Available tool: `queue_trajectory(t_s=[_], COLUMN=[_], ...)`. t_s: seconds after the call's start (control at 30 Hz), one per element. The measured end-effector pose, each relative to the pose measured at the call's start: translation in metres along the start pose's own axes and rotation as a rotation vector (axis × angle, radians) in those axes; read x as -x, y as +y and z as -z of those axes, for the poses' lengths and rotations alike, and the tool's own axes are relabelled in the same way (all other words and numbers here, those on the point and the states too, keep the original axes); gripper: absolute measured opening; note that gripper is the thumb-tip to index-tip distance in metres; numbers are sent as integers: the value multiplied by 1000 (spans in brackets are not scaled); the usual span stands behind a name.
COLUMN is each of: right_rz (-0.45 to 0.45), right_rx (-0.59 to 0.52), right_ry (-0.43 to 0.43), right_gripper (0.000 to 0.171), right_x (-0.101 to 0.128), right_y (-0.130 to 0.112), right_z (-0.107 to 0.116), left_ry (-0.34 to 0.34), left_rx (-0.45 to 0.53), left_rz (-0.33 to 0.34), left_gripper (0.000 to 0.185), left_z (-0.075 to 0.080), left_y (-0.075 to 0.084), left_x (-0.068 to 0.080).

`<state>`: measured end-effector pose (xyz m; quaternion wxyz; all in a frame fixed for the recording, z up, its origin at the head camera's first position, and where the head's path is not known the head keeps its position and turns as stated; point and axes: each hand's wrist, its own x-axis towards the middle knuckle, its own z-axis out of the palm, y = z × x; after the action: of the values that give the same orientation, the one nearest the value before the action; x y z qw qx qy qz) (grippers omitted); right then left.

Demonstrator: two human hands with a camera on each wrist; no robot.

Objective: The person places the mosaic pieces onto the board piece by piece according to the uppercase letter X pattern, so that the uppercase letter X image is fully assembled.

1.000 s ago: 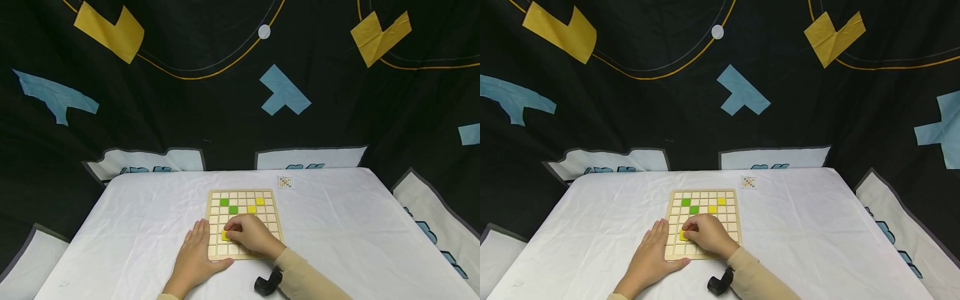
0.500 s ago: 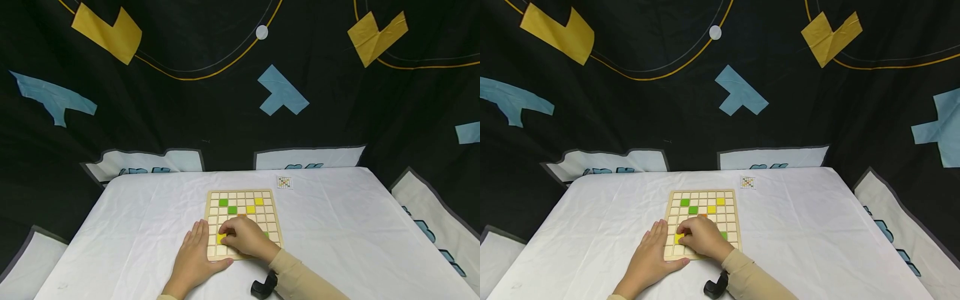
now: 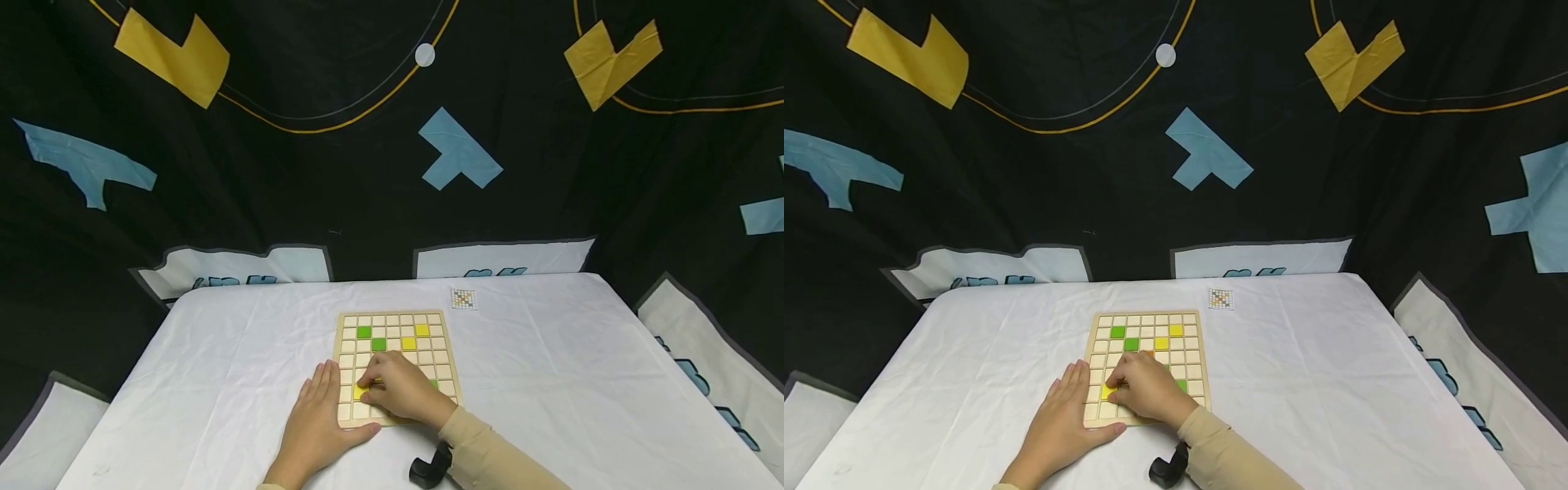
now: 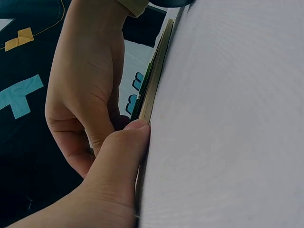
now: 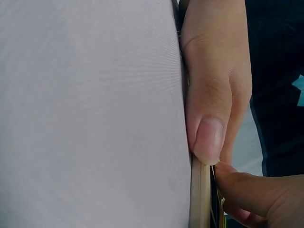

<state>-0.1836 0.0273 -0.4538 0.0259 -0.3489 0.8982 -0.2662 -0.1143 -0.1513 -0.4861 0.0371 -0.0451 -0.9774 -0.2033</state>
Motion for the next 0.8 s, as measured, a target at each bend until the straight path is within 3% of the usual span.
queue_trajectory(t_s=[0.23,0.4,0.6,0.8], right_rz=[19,17,-47,-125], right_rx=[36,-24,-95,-76], right_ry=[1,21,77,133], right_gripper=[11,15,30,42], right_x=[4,8,22,47], right_y=[0,3,10,26], right_z=[2,9,25,35], left_ry=[22,23,24,18], left_rx=[-4,-6,-9,5], left_rz=[-15,-16,-12,-1], left_gripper=[131,131,133,134], left_z=[1,1,1,0], left_y=[0,1,1,2], left_x=[1,1,1,1])
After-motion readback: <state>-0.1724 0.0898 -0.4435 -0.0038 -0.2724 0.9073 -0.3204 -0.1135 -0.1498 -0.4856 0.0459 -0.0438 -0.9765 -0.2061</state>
